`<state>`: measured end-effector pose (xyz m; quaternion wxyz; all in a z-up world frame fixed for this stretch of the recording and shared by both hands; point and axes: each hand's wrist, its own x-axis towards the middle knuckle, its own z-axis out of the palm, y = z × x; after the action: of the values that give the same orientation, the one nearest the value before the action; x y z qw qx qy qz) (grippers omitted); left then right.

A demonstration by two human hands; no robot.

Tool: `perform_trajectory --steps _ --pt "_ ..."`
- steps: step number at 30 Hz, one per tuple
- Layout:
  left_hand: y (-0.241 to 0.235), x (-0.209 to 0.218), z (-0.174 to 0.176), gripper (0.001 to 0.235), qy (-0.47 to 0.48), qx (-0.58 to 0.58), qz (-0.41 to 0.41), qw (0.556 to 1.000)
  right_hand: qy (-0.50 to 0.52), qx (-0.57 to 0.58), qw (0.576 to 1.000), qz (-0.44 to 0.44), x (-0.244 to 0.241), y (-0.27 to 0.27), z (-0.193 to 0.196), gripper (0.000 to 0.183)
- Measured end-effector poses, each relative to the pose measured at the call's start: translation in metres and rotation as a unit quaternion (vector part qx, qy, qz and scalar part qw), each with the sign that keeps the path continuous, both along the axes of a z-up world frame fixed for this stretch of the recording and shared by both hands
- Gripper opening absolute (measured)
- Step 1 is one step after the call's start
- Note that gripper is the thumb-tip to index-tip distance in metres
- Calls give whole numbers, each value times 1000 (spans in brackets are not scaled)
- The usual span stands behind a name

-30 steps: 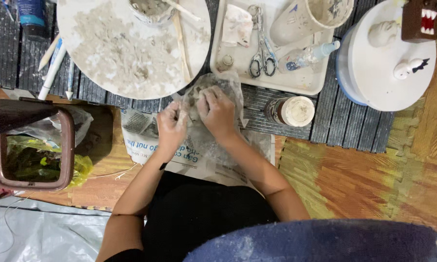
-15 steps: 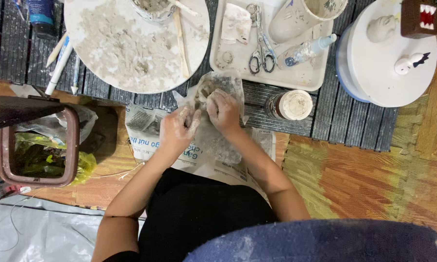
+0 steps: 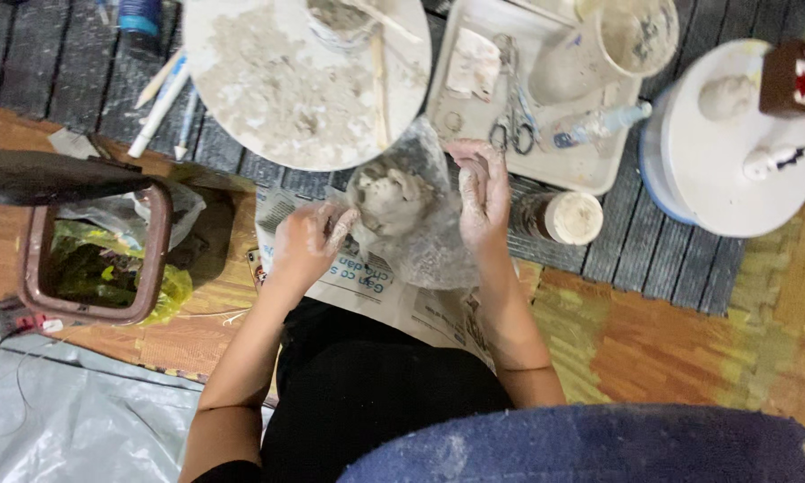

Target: The person kneads and shapes a lump of white clay on a work surface. They use their hands to mix the material and occasionally use a wooden stick to scrape residue from a plastic container. The person repeatedly rolls and presses the clay, working it into a cohesive mass.

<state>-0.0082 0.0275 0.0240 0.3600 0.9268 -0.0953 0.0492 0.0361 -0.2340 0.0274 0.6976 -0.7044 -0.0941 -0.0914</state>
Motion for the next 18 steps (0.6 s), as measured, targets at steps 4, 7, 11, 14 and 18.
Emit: perform_trajectory --steps 4,7,11,14,18 --pt "26 11 14 15 27 -66 56 996 -15 -196 980 21 19 28 18 22" --pt "48 34 16 25 -133 -15 53 990 -82 -396 914 31 41 56 22 31" --pt "70 58 13 48 -133 87 75 984 -48 -542 839 -26 71 74 16 42" --pt "70 66 6 57 -94 112 90 985 -72 -573 813 -70 82 75 5 55" --pt "60 73 -7 68 -18 199 88 976 36 -534 843 -62 97 82 -13 45"
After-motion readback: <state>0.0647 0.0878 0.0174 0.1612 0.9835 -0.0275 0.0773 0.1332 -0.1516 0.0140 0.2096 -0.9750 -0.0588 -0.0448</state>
